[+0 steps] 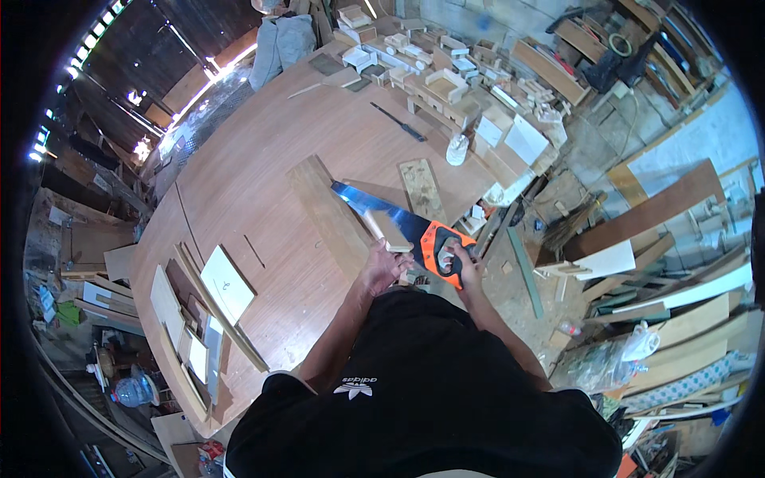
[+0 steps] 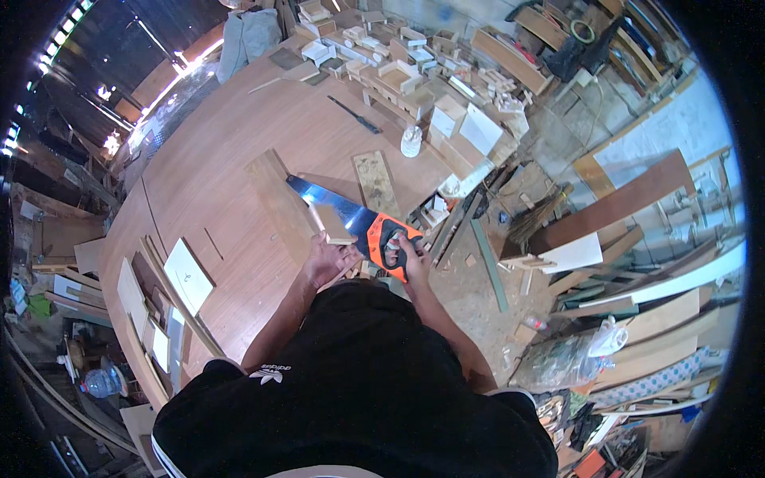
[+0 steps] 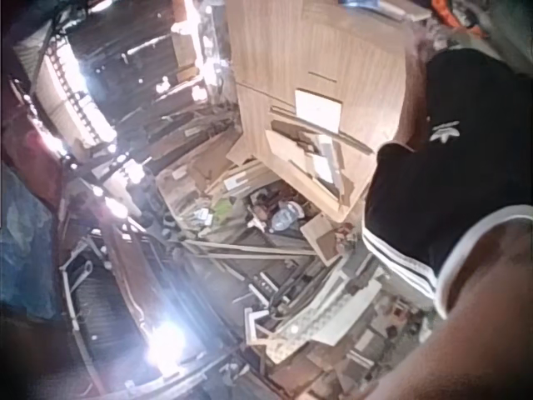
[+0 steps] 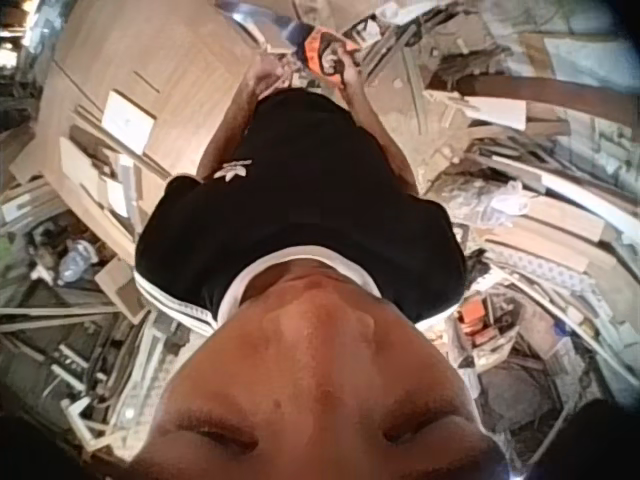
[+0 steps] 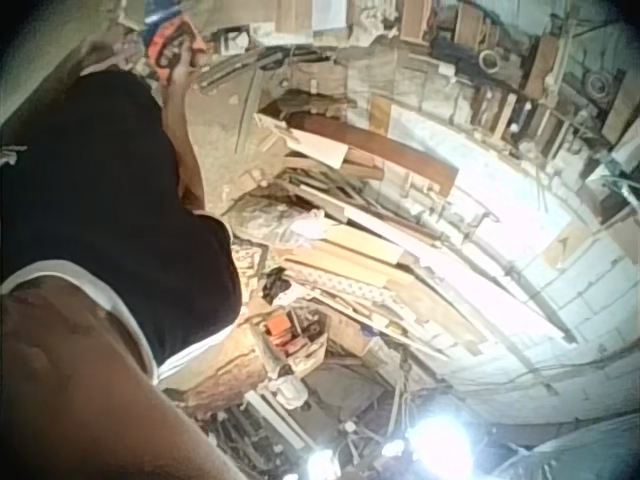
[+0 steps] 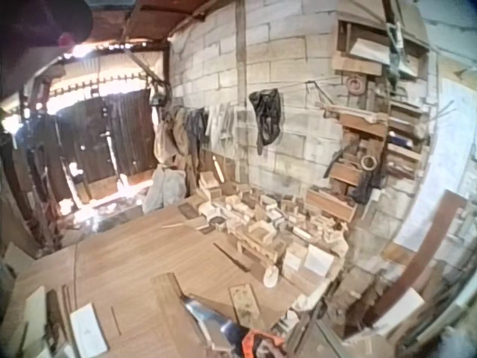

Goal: Sawing a wooden board with a hand saw in a workshop environment.

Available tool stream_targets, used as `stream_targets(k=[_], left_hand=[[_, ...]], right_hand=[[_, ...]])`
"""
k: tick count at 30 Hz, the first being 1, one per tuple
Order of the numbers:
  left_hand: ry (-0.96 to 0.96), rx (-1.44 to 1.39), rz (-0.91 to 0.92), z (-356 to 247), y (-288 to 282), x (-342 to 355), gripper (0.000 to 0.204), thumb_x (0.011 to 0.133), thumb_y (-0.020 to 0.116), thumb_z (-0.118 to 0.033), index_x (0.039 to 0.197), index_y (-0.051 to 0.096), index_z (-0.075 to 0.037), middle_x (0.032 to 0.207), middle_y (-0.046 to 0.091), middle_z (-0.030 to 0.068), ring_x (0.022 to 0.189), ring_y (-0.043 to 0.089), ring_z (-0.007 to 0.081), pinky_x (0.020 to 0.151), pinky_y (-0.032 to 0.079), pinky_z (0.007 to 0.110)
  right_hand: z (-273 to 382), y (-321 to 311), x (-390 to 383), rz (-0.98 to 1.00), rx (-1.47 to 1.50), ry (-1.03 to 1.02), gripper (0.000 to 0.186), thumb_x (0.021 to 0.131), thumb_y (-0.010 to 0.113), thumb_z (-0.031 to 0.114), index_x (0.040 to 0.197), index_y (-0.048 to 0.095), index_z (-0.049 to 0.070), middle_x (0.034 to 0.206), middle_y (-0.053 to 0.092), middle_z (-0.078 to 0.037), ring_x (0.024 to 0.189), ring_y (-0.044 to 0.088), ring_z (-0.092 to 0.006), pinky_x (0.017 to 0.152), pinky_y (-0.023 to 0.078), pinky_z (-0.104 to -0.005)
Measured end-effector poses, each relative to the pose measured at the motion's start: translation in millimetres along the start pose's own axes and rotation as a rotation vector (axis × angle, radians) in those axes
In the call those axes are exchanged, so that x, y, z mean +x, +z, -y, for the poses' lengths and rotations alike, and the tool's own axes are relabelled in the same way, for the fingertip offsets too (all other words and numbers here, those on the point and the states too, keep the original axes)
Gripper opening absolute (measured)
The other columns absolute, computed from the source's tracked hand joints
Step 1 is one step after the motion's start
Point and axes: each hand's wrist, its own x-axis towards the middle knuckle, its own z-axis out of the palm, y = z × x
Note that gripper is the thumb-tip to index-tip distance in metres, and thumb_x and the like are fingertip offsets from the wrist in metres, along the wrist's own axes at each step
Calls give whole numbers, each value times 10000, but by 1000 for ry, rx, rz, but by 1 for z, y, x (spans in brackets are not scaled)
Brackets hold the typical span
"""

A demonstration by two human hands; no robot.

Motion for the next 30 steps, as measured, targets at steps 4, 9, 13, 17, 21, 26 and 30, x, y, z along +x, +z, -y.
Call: stream_targets(k=[4, 9, 13, 17, 21, 26, 30], left_hand=[[33, 113, 148, -17, -31, 30, 571, 933, 494, -512, 1216, 530, -18, 1120, 610, 109, 997, 595, 227, 858, 494, 377], [132, 881, -76, -51, -12, 37, 459, 893, 664, -267, 1232, 532, 11, 1087, 652, 103, 963, 633, 192, 839, 514, 343], [131, 1102, -103, -71, -10, 40, 473, 773, 795, -262, 1099, 608, 25, 954, 693, 99, 882, 654, 181, 795, 535, 339], [189, 1380, -380, -83, 28, 32, 419, 763, 795, -326, 947, 632, 13, 803, 687, 91, 748, 660, 177, 704, 535, 315], [86, 1366, -506, -77, 11, 28, 479, 768, 750, -444, 875, 622, 5, 674, 653, 103, 657, 643, 183, 653, 509, 295], [100, 1371, -526, -70, -5, 20, 500, 762, 751, -447, 925, 638, 12, 774, 671, 133, 749, 656, 202, 694, 509, 318], [171, 975, -367, -66, -9, 16, 480, 816, 725, -330, 1144, 606, -1, 924, 673, 130, 826, 657, 228, 741, 526, 369]], right_hand=[[-28, 4, 36, 39, 193, 59, 192, 945, 603, 161, 1042, 601, -5, 926, 664, -117, 659, 619, -174, 547, 502, -294], [-57, -14, 66, 88, 2, 216, 273, 984, 538, 226, 1089, 581, -22, 981, 658, -115, 781, 653, -201, 671, 529, -312], [-79, -30, 81, 102, -321, 389, 327, 1002, 500, 269, 1160, 565, -10, 1069, 649, -105, 952, 654, -199, 829, 527, -340], [-107, -80, 113, 181, -485, 647, 371, 976, 534, 333, 1091, 583, -16, 1011, 664, -98, 864, 655, -170, 708, 518, -312], [-59, -27, 101, 137, -858, 711, 414, 940, 562, 399, 880, 621, -6, 761, 694, -88, 552, 656, -163, 408, 496, -274], [2, -6, 144, 494, -1293, 545, 475, 879, 627, 462, 819, 668, -8, 557, 641, -136, 403, 614, -212, 380, 498, -310], [14, 29, 175, 331, -1672, 5, 557, 817, 663, 426, 1114, 537, -27, 1042, 611, -263, 931, 644, -315, 735, 537, -475]])
